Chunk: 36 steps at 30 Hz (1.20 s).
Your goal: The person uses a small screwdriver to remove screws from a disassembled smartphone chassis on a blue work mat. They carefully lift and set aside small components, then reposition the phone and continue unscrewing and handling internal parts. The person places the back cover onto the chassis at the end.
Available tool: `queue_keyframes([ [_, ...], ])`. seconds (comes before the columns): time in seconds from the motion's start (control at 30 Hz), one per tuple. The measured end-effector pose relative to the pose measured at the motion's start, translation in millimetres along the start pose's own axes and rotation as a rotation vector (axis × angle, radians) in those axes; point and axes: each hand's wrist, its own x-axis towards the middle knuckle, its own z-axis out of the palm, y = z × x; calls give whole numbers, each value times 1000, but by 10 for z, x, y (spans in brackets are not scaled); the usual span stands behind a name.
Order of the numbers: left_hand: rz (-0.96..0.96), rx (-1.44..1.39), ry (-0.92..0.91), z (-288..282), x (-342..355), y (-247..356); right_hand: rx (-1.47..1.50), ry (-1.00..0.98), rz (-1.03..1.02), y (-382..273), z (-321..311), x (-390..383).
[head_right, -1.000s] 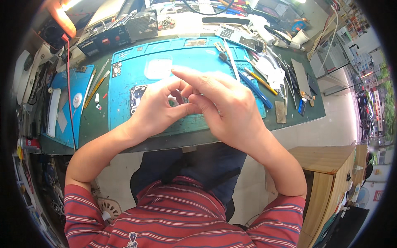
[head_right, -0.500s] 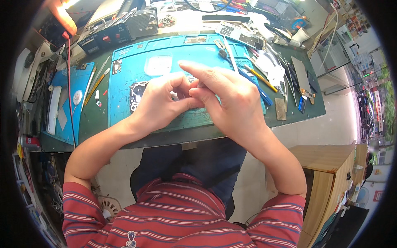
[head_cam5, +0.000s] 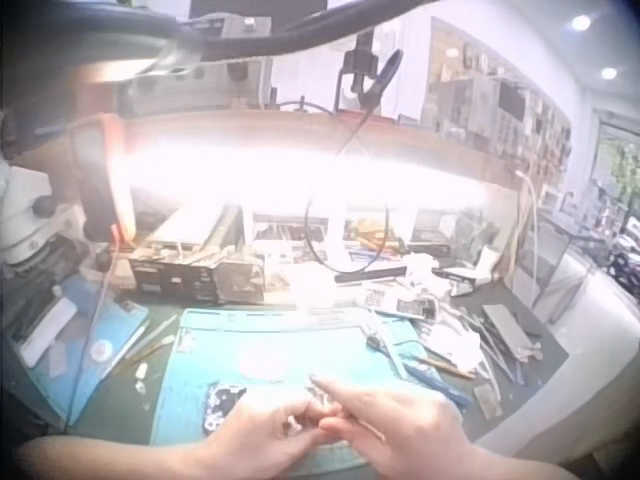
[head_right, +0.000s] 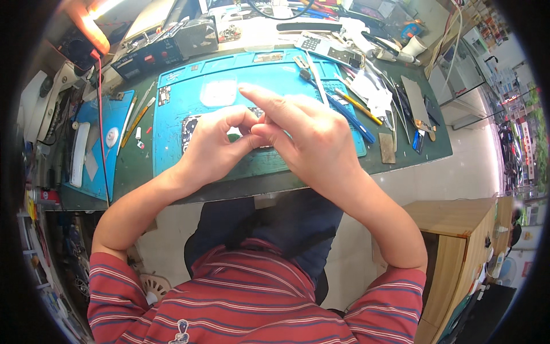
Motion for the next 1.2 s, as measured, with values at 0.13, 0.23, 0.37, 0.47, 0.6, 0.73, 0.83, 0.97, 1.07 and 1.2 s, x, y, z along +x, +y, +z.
queue_keyframes([
  [0.13, -31, -29, 7, 12, 9, 17, 168, 45, 9, 31, 34, 62],
  [0.23, -80, 4, 14, 60, -4, -11, 85, 28, -13, 37, 51, 27],
  [0.37, -3, 121, 6, 36, -32, -24, -3, 35, -46, -10, 42, 9],
  [0.47, 15, 52, 36, 64, -28, 2, 88, 71, -42, -22, 66, 37],
  [0.6, -75, -4, 28, 76, -9, 41, 78, 50, 9, 10, 32, -7],
  [0.73, 10, 42, -7, 44, 0, 0, 16, 42, 27, 17, 28, -18],
  [0.83, 85, 43, 28, 70, -29, 15, 65, 53, -10, -14, 32, 9],
  [0.97, -75, 25, -4, 81, -17, 8, 78, 46, -7, 16, 39, 0],
  [1.07, -111, 78, -50, 16, -11, 44, 1, 30, -14, 22, 26, -19],
  [1.2, -72, -38, -28, 48, 11, 4, 52, 27, -20, 14, 64, 31],
])
